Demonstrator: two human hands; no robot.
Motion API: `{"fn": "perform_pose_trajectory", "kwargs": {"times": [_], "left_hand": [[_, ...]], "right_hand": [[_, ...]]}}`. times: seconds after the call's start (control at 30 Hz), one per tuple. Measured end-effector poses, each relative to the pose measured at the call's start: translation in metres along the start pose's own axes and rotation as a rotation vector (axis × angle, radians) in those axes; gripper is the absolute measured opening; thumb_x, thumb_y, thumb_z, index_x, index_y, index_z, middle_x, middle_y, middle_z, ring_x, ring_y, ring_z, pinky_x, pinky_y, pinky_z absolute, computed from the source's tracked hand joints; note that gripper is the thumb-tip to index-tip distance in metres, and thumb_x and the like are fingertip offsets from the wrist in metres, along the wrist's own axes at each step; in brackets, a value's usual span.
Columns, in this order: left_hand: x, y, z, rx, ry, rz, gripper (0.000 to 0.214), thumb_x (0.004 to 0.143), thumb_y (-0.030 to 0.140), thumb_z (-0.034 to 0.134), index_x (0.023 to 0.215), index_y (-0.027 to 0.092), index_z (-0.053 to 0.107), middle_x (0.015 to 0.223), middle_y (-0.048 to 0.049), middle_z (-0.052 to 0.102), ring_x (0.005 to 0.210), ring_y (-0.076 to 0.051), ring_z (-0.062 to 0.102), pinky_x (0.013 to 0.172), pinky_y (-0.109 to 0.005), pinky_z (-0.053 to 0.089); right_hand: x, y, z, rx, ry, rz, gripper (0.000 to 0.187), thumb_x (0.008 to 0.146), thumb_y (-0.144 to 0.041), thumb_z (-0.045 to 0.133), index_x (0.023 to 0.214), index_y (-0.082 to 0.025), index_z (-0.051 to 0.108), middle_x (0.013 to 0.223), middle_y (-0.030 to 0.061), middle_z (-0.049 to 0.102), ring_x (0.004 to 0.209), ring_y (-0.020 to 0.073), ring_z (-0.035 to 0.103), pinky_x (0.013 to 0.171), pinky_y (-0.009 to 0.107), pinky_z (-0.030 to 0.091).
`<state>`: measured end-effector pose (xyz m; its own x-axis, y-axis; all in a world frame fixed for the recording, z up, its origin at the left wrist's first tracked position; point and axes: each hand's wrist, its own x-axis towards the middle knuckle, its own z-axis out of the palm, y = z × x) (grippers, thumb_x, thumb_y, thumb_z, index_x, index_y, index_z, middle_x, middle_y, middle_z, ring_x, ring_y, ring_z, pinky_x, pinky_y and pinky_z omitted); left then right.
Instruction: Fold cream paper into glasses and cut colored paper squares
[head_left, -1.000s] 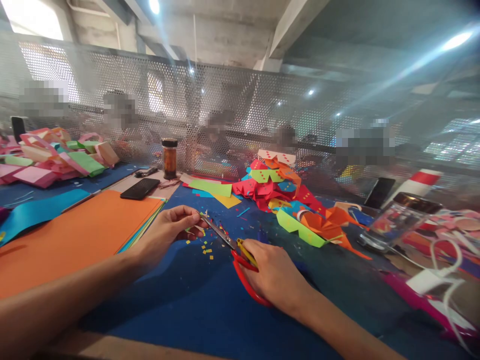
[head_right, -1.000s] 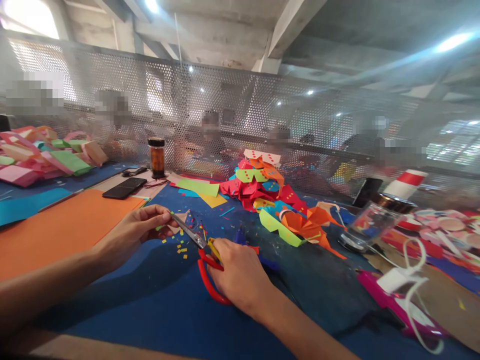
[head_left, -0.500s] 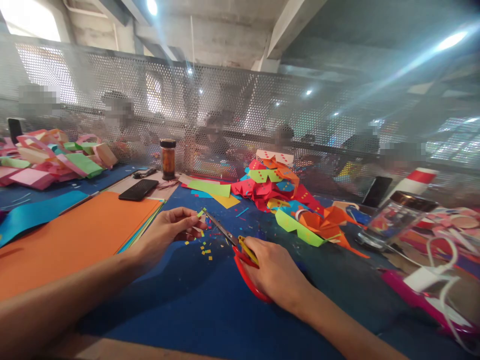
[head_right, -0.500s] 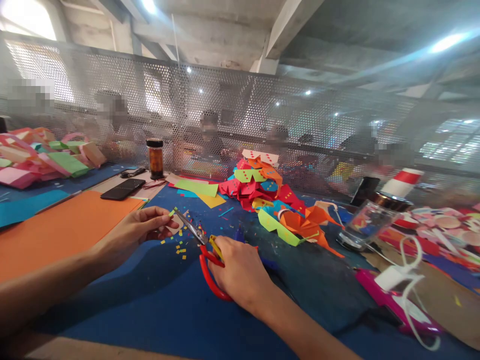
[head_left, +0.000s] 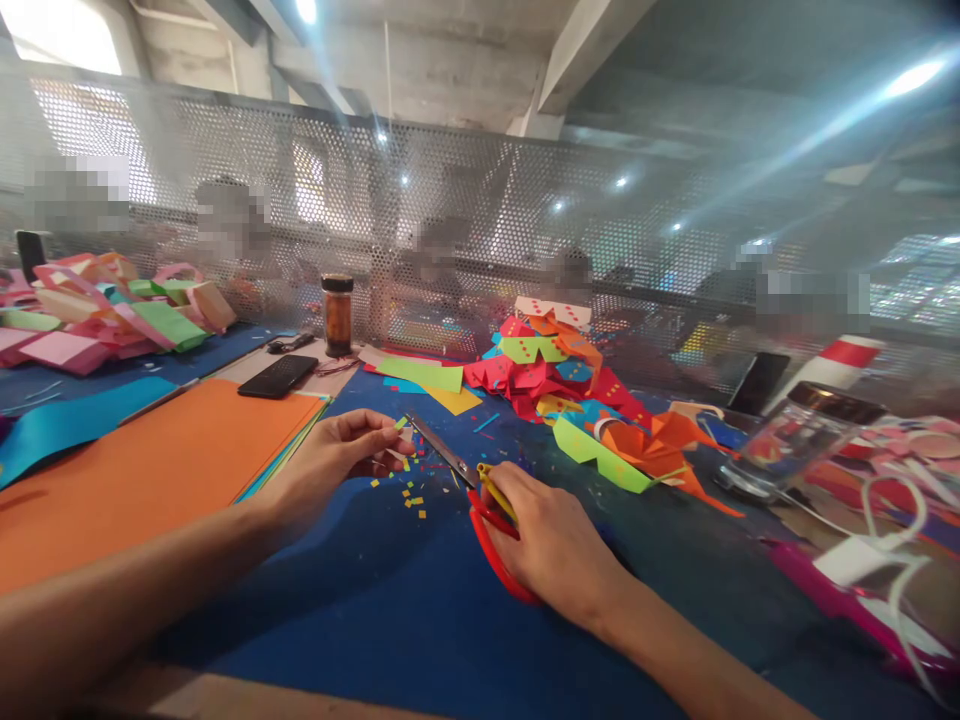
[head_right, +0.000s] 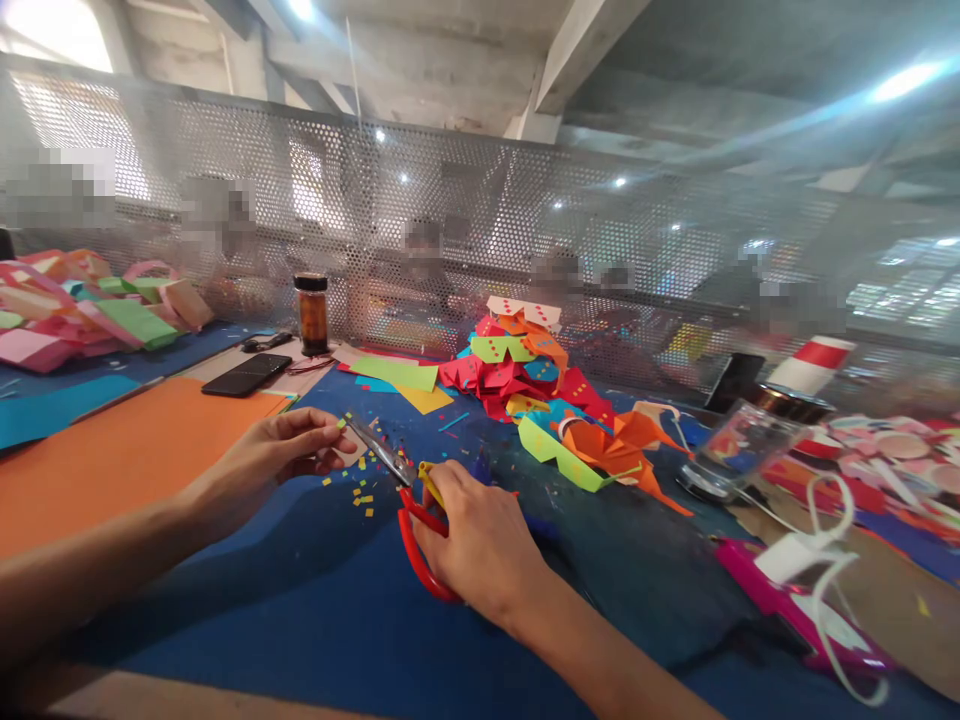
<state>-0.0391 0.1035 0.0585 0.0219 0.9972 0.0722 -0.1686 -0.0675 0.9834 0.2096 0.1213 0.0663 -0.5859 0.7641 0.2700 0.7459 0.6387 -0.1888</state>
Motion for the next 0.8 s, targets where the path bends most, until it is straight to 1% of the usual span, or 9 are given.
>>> {"fn": "perform_pose_trajectory", "kwargs": {"times": [0.13, 0.23, 0.4, 0.6, 0.8], "left_hand": [[0.0007, -0.0007, -0.0009, -0.023, 0.001, 0.006, 0.021, 0.083, 0.036, 0.070, 0.089, 0.017, 0.064, 0.089, -0.0044, 0.074, 0.071, -0.011, 0.064, 0.071, -0.024, 0.049], [0.0011, -0.0011, -0.0009, -0.029, 0.003, 0.010, 0.021, 0.082, 0.036, 0.071, 0.091, 0.018, 0.065, 0.089, -0.0041, 0.075, 0.072, -0.011, 0.065, 0.071, -0.024, 0.049], [0.0009, -0.0012, -0.0003, -0.050, 0.010, 0.017, 0.021, 0.081, 0.035, 0.071, 0.093, 0.018, 0.066, 0.088, -0.0044, 0.075, 0.072, -0.012, 0.065, 0.072, -0.025, 0.049], [0.0006, -0.0028, 0.0002, -0.070, -0.023, 0.012, 0.020, 0.084, 0.032, 0.069, 0.097, 0.018, 0.066, 0.087, -0.0033, 0.074, 0.071, -0.011, 0.064, 0.071, -0.023, 0.050], [-0.0008, -0.0021, 0.0015, -0.053, -0.023, 0.004, 0.021, 0.084, 0.034, 0.070, 0.096, 0.018, 0.066, 0.088, -0.0046, 0.074, 0.071, -0.012, 0.065, 0.071, -0.024, 0.050]], "right_hand": [[0.0004, 0.0008, 0.0010, -0.028, -0.001, 0.021, 0.013, 0.090, -0.033, 0.048, 0.090, -0.020, 0.053, 0.083, 0.0024, 0.061, 0.066, 0.0186, 0.060, 0.058, 0.030, 0.031], [-0.0003, 0.0008, 0.0017, -0.033, -0.010, 0.009, 0.014, 0.090, -0.033, 0.048, 0.091, -0.020, 0.053, 0.082, 0.0022, 0.061, 0.066, 0.0185, 0.060, 0.058, 0.030, 0.031], [-0.0004, 0.0003, 0.0019, -0.031, -0.025, -0.005, 0.015, 0.090, -0.035, 0.050, 0.086, -0.021, 0.051, 0.082, 0.0021, 0.062, 0.067, 0.0181, 0.060, 0.058, 0.030, 0.031], [-0.0005, 0.0014, 0.0024, -0.013, -0.049, -0.008, 0.015, 0.091, -0.034, 0.049, 0.082, -0.021, 0.048, 0.078, 0.0013, 0.061, 0.066, 0.0171, 0.058, 0.058, 0.028, 0.030], [-0.0010, -0.0017, -0.0013, 0.016, -0.072, 0.009, 0.020, 0.091, -0.037, 0.050, 0.079, -0.021, 0.047, 0.073, 0.0010, 0.061, 0.066, 0.0169, 0.057, 0.058, 0.028, 0.029]]}}
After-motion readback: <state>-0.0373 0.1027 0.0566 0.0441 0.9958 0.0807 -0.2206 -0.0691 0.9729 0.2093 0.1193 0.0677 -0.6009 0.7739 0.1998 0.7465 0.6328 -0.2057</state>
